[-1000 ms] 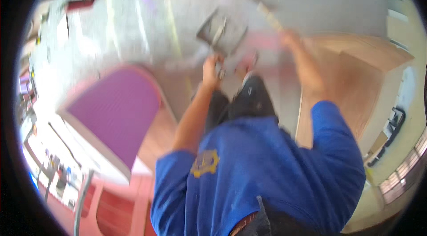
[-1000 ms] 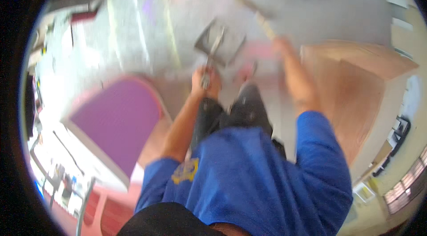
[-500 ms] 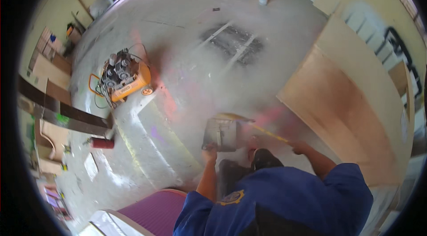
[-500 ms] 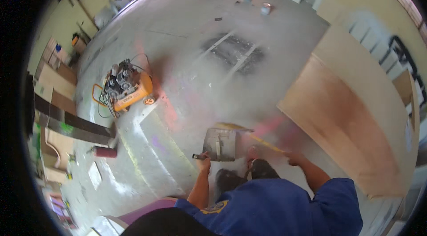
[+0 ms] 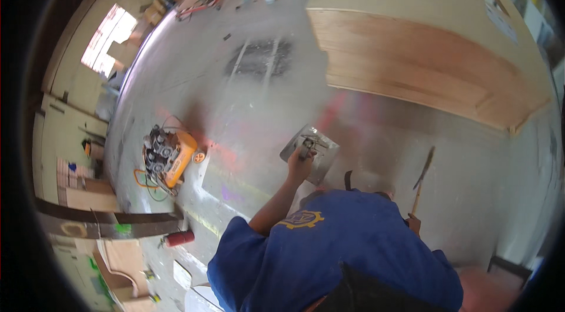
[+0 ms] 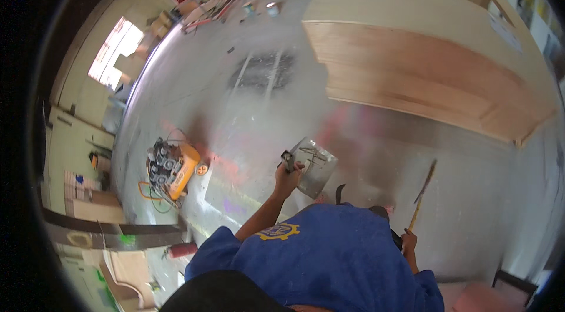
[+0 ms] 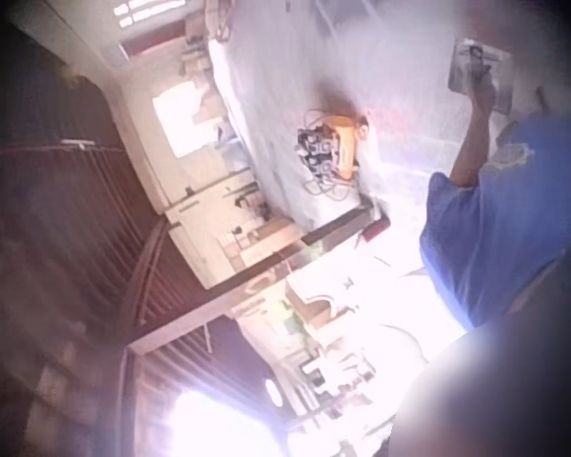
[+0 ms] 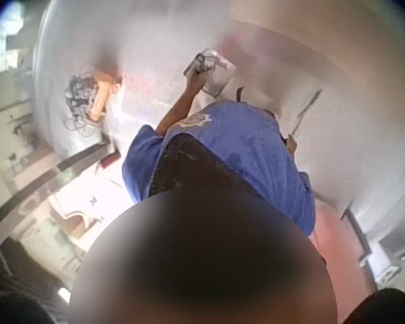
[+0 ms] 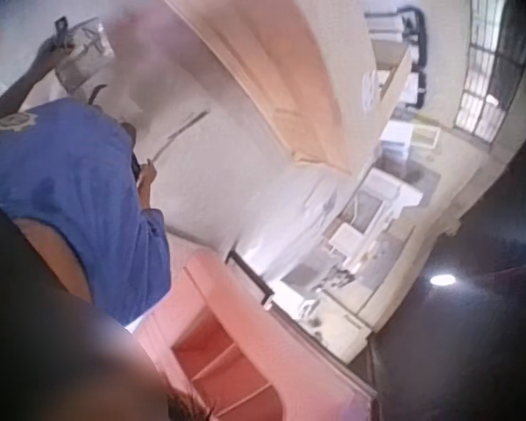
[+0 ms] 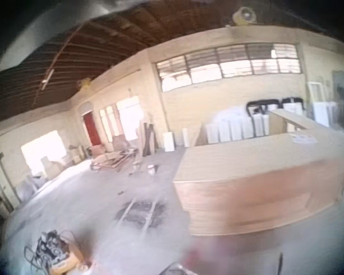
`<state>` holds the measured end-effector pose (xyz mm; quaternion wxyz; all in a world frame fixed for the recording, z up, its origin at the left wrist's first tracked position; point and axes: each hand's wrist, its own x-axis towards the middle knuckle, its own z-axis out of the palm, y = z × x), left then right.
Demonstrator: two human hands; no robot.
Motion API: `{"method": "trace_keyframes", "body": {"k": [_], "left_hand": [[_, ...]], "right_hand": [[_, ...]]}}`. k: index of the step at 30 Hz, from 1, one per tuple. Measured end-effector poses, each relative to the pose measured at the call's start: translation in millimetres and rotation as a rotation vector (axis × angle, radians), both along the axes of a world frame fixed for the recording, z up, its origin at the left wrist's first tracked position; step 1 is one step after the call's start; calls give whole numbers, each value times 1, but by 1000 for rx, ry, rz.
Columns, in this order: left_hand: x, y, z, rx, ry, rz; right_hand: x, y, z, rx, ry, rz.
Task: Sweeping sawdust and wood debris into a dustpan in a woodworking workshop.
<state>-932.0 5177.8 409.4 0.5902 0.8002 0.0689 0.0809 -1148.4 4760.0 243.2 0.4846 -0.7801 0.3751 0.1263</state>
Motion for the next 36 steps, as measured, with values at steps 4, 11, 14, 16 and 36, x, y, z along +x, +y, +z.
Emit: {"method": "trace_keyframes", "body": {"k": [4, 11, 14, 16, 36], "left_hand": [[18, -87, 33, -39, 30, -212], [48, -302, 117, 24, 48, -478], [57, -396, 122, -55, -114, -765], [39, -469, 161, -120, -141, -893], [141, -928, 259, -792, -303, -1157]], "right_hand": [[-85, -35, -31, 147, 112, -369], [-174, -131, -5, 98, 19, -221], [-187, -164, 28, 128, 25, -279], [-201, -172, 52, 150, 28, -387], [-87, -382, 204, 182, -597, -1294]]}}
